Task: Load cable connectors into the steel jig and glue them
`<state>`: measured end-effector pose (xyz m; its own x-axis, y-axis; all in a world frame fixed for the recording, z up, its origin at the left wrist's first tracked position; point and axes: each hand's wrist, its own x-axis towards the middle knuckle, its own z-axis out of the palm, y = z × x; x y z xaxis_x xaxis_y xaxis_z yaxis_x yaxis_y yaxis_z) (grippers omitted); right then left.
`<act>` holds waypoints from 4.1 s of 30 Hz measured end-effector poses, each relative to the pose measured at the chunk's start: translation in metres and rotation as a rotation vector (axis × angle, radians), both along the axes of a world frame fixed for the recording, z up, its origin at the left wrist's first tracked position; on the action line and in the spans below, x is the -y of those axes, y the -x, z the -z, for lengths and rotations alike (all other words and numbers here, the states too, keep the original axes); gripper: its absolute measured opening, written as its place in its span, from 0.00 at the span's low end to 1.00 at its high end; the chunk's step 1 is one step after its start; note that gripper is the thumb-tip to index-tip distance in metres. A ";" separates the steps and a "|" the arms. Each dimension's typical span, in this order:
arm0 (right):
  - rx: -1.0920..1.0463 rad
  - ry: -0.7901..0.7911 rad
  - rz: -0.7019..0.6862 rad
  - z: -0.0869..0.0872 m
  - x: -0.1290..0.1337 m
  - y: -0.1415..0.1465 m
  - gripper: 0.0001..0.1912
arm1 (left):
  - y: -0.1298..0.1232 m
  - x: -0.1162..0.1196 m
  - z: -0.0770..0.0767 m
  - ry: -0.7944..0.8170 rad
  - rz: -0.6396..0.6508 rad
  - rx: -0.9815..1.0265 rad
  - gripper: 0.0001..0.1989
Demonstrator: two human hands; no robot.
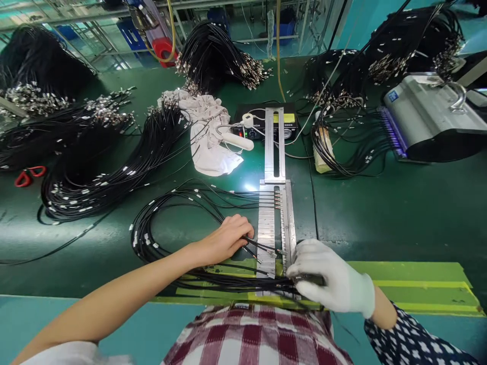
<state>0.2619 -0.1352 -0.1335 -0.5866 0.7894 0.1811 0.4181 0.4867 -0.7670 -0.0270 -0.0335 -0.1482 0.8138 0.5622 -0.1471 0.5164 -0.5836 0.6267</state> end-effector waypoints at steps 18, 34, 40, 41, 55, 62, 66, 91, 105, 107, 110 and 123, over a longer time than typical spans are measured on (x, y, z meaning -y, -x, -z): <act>0.086 0.017 0.499 0.047 -0.087 -0.031 0.14 | -0.013 -0.047 0.023 -0.266 -0.086 0.290 0.15; 0.105 0.005 0.506 0.046 -0.091 -0.029 0.10 | -0.019 -0.055 0.025 -0.411 0.048 0.244 0.17; 0.109 -0.024 0.505 0.047 -0.090 -0.029 0.10 | -0.022 -0.055 0.025 -0.348 0.056 0.245 0.17; 0.111 -0.029 0.505 0.047 -0.090 -0.029 0.10 | -0.022 -0.055 0.026 -0.345 0.052 0.250 0.17; 0.128 -0.015 0.503 0.048 -0.091 -0.029 0.11 | -0.016 -0.019 0.043 -0.662 -0.069 -0.021 0.19; 0.123 -0.036 0.509 0.048 -0.089 -0.028 0.13 | -0.014 -0.008 0.017 -0.234 0.037 0.062 0.14; 0.126 -0.045 0.516 0.048 -0.088 -0.028 0.13 | -0.012 0.005 0.010 -0.065 0.120 0.076 0.06; 0.117 -0.018 0.509 0.046 -0.091 -0.028 0.10 | -0.017 -0.044 0.024 -0.394 0.119 0.184 0.18; 0.100 0.000 0.509 0.048 -0.091 -0.028 0.10 | -0.011 -0.017 0.039 -0.644 -0.026 0.103 0.20; 0.096 0.001 0.510 0.048 -0.090 -0.028 0.10 | -0.007 -0.018 0.036 -0.558 -0.010 0.107 0.20; 0.090 0.003 0.503 0.049 -0.090 -0.028 0.11 | 0.003 -0.017 0.028 -0.421 0.049 0.118 0.15; 0.118 0.008 0.515 0.048 -0.090 -0.028 0.11 | -0.018 -0.014 0.030 -0.770 0.008 0.241 0.06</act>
